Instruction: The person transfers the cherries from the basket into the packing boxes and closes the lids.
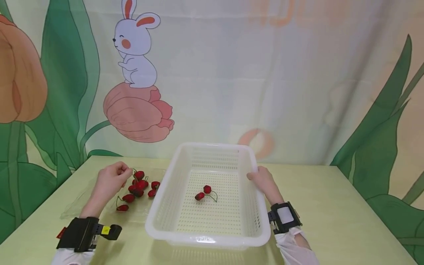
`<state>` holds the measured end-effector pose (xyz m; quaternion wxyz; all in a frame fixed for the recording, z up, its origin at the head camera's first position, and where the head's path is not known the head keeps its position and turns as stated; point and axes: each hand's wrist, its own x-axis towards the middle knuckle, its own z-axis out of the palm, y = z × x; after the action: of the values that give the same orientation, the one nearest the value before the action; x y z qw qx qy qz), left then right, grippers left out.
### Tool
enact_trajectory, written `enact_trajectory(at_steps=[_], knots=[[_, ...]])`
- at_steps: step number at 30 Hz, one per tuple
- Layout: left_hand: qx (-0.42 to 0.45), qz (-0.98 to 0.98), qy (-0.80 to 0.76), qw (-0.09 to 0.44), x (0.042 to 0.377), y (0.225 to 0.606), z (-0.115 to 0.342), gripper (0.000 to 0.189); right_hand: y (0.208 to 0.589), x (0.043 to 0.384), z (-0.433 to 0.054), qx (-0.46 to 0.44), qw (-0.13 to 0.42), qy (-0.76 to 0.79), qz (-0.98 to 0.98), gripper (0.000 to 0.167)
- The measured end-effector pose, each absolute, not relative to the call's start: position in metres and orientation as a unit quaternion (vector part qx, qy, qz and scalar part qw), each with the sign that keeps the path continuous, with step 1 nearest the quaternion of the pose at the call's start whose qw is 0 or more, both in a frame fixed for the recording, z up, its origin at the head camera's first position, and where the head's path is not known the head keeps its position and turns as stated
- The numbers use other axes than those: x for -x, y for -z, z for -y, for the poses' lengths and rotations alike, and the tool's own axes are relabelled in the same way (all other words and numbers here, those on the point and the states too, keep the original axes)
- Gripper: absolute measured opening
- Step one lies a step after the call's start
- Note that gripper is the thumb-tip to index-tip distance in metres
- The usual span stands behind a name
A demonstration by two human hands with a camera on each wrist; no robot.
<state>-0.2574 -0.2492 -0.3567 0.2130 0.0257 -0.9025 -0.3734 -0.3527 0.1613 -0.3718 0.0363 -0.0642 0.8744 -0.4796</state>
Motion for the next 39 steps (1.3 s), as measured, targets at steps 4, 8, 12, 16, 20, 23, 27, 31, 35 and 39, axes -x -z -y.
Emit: enact_trajectory(at_steps=[4,8,12,16,20,23,27,31,35,39], knots=[[-0.024,0.908,0.367,0.198,0.2575,0.3563,0.2501,0.014,0.3723,0.3537,-0.1613,0.071,0.035,0.476,-0.876,0.038],[-0.024,0.914,0.364,0.175,0.2566,0.3554,0.2499,0.014,0.3724,0.3533,-0.1612,0.066,0.036,0.48,-0.874,0.039],[-0.019,0.921,0.356,0.158,0.2567,0.3562,0.2501,0.013,0.3729,0.3532,-0.1613,0.058,0.035,0.478,-0.876,0.038],[-0.013,0.927,0.349,0.138,0.2561,0.3565,0.2504,0.012,0.3737,0.3533,-0.1614,0.059,0.035,0.478,-0.876,0.039],[-0.011,0.933,0.341,0.118,0.256,0.3562,0.2508,0.012,0.3728,0.3529,-0.1609,0.062,0.034,0.48,-0.874,0.039],[-0.012,0.937,0.333,0.105,0.2562,0.3563,0.251,0.011,0.3716,0.3527,-0.1606,0.061,0.035,0.479,-0.875,0.039],[-0.016,0.942,0.325,0.081,0.2565,0.3574,0.2518,0.01,0.3707,0.3521,-0.1606,0.062,0.035,0.479,-0.875,0.039],[-0.019,0.949,0.31,0.053,0.2574,0.3589,0.2529,0.009,0.3712,0.3526,-0.1604,0.06,0.037,0.481,-0.874,0.038],[-0.017,0.954,0.298,0.044,0.2582,0.36,0.2542,0.011,0.3723,0.3536,-0.16,0.059,0.039,0.482,-0.873,0.039],[-0.016,0.956,0.29,0.038,0.258,0.3608,0.2549,0.013,0.3727,0.3541,-0.1598,0.06,0.037,0.479,-0.875,0.04]])
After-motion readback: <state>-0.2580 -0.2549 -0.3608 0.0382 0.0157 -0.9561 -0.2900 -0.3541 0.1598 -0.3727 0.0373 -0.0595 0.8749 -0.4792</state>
